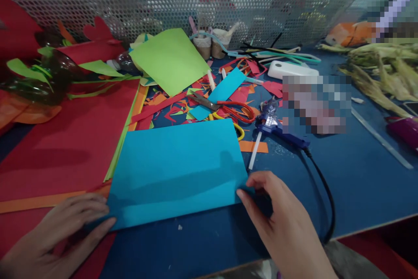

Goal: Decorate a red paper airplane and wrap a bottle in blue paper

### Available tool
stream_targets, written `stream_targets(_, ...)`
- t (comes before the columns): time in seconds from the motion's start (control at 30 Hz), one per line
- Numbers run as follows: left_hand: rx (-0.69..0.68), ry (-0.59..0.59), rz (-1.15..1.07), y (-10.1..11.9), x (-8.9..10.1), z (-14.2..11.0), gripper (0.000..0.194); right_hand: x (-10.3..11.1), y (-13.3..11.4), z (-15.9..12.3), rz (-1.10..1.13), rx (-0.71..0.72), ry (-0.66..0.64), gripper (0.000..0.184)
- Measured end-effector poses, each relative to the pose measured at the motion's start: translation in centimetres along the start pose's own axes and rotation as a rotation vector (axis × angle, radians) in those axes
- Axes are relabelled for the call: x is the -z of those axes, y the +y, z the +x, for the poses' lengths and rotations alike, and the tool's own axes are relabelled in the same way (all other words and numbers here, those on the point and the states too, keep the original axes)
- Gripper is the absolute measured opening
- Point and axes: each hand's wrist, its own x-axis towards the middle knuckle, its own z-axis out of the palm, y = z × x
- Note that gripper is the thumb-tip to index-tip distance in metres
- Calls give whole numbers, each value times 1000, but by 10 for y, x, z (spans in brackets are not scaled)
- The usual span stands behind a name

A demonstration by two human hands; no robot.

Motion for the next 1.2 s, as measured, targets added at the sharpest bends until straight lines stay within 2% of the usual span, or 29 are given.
stream_targets(0.07, 13, 10, 15, -1, 0, -3, 36, -3, -1, 0, -19, 6, 18, 18)
stream_targets(0.23, 153, 4, 59, -5, -4, -12, 41, -7, -4, 1, -68, 56, 60, 23)
stream_targets(0.33, 173, 1, 72, -6, -7, -13, 43, -7, -6, 2, -101, 96, 74, 27)
stream_targets(0.6, 40, 35, 187, 2, -7, -7, 42, -8, -6, 2, -116, 137, 86, 27)
stream_targets(0.83, 31, 85, 203, 18, -7, 3, 33, -10, -3, 2, -158, 189, 87, 30)
stream_targets(1.1, 95, -2, 253, 19, -9, 1, 40, -11, -5, 3, -194, 210, 113, 32)
stream_targets(1.2, 54, -59, 277, 12, -10, -7, 46, -12, -7, 5, -205, 206, 123, 32)
